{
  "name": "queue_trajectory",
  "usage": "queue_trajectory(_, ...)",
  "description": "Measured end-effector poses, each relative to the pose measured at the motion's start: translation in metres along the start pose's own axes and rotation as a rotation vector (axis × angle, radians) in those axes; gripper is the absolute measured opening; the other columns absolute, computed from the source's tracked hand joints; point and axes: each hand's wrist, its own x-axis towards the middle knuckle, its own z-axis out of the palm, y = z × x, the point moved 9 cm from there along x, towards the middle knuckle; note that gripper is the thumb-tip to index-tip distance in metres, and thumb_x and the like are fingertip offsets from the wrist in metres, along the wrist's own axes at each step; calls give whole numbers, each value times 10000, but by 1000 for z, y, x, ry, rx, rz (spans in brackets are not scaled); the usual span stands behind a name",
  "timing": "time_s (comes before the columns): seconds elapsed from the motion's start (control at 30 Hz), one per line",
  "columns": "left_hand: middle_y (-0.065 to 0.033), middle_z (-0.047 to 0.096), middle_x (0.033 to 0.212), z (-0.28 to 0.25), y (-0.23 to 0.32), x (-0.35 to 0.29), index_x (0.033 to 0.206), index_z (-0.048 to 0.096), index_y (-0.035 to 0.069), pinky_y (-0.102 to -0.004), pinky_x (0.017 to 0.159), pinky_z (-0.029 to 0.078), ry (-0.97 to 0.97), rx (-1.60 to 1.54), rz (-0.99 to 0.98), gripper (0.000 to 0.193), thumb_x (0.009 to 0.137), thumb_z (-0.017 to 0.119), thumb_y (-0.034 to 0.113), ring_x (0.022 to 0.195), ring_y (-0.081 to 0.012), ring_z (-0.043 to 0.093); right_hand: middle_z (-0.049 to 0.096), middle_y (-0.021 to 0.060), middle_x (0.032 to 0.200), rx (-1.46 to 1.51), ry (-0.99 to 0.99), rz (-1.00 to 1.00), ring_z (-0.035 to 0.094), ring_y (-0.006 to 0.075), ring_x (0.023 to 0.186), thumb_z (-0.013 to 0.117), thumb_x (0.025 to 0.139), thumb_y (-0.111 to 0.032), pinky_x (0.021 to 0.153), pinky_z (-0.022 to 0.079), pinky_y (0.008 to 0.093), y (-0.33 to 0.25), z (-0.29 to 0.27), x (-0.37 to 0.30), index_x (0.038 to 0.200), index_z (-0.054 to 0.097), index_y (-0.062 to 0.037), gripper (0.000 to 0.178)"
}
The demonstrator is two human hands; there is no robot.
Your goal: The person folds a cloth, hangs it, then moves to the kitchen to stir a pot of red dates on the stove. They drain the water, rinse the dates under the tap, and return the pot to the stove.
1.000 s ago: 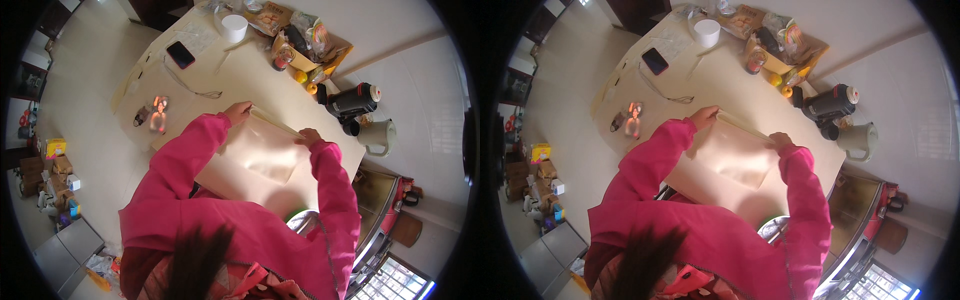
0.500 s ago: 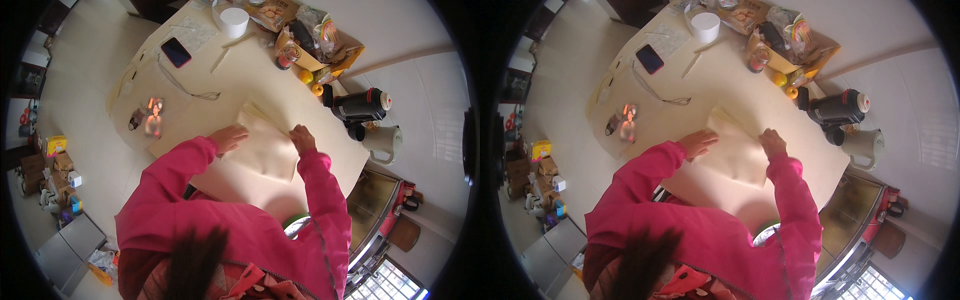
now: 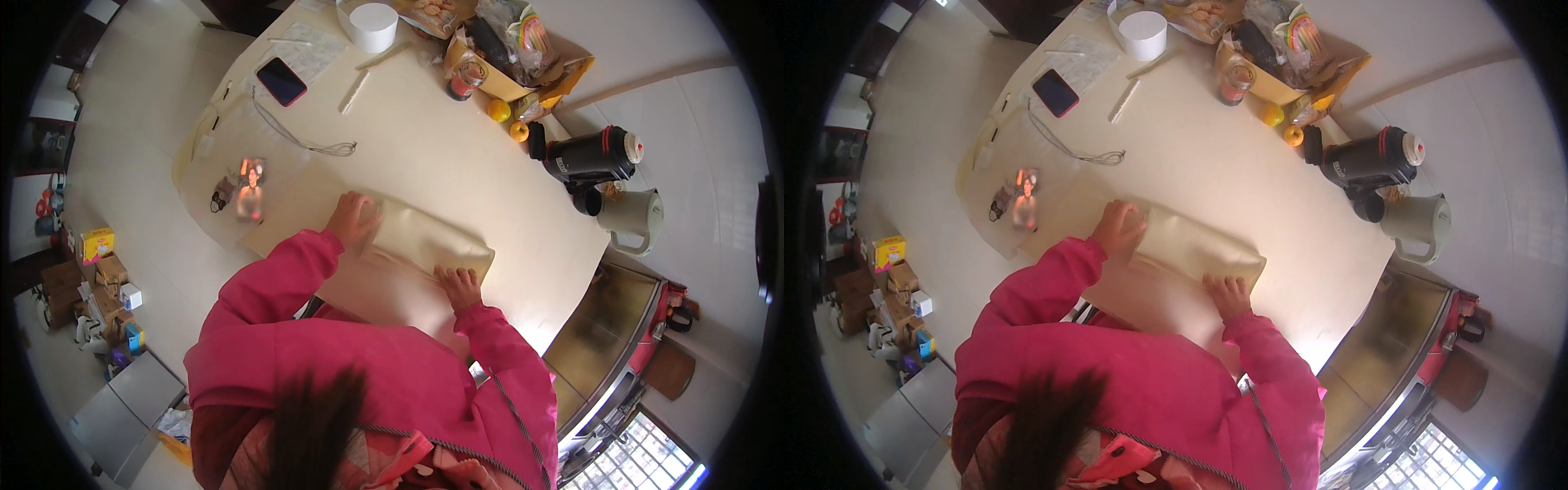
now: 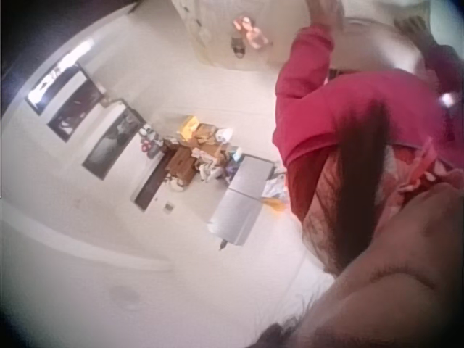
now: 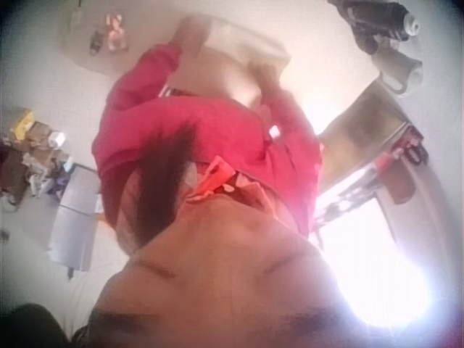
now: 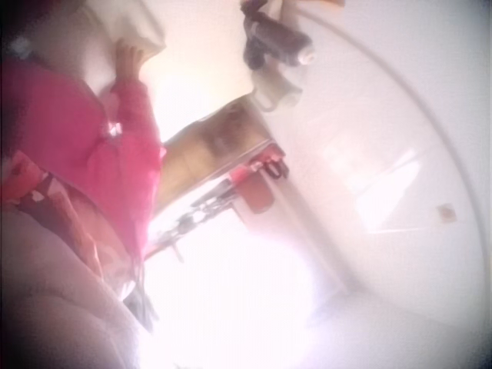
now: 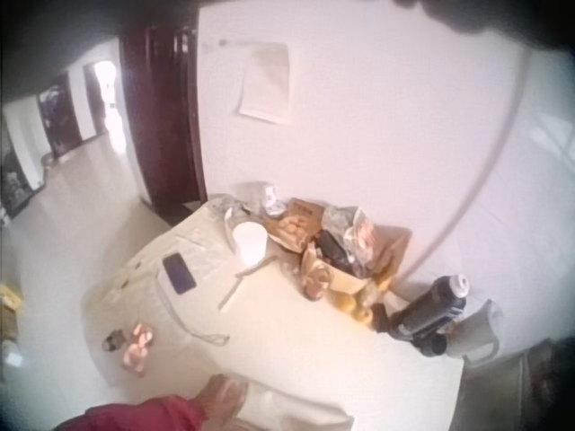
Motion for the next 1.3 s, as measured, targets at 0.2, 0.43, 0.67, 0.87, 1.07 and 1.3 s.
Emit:
queue_trajectory(0.2, -112, 422, 1229, 60, 86, -45, 1187, 473, 126, -548, 962, 259, -233, 656, 586, 513, 750, 589, 367, 1191, -300, 352, 464, 31, 1012, 27, -91, 84, 478, 219, 957, 556, 711, -88, 899, 366, 447, 7, 11, -11, 1205, 480, -178, 507)
queue_trajectory(0.43, -123, 516, 1064, 78, 80, -69, 999, 531, 91, -427, 884, 397, 24, 883, 774, 245, 790, 489, 212, 1023, -272, 480, 440, 56, 1204, 68, -178, 295, 401, 239, 1145, 591, 755, -280, 1020, 216, 524, -9, 12, -15, 1240, 430, -126, 534)
queue_trajectory(0.67, -64, 534, 871, 75, 77, -57, 901, 558, 86, -343, 767, 440, 53, 720, 693, 226, 701, 533, 188, 855, -234, 536, 417, 88, 1260, -99, -59, 399, 416, 249, 1137, 620, 717, -320, 994, 265, 471, -15, 0, 23, 1276, 388, -107, 642)
queue_trajectory(0.87, -42, 541, 905, 51, 91, -55, 934, 568, 118, -338, 750, 446, 119, 634, 649, 261, 683, 578, 189, 878, -217, 538, 518, 63, 1041, -89, 129, 385, 518, 236, 896, 517, 728, -78, 767, 443, 375, 11, -21, 40, 1133, 518, -136, 410)
queue_trajectory(1.07, -65, 552, 904, -28, 106, -43, 911, 572, 97, -403, 762, 428, 263, 457, 713, 246, 713, 602, 241, 869, -249, 537, 533, 16, 780, -79, 112, 268, 533, 187, 690, 539, 699, -43, 513, 492, 307, 12, -42, 60, 1070, 545, -196, 401)
queue_trajectory(1.3, -94, 580, 891, -210, -82, 44, 993, 568, 125, -435, 711, 438, 485, 825, -300, 261, 771, 575, 262, 875, -269, 544, 543, 62, 764, 104, -220, 332, 575, 236, 690, 525, 723, -30, 542, 500, 350, 4, -83, 76, 1093, 545, -242, 427)
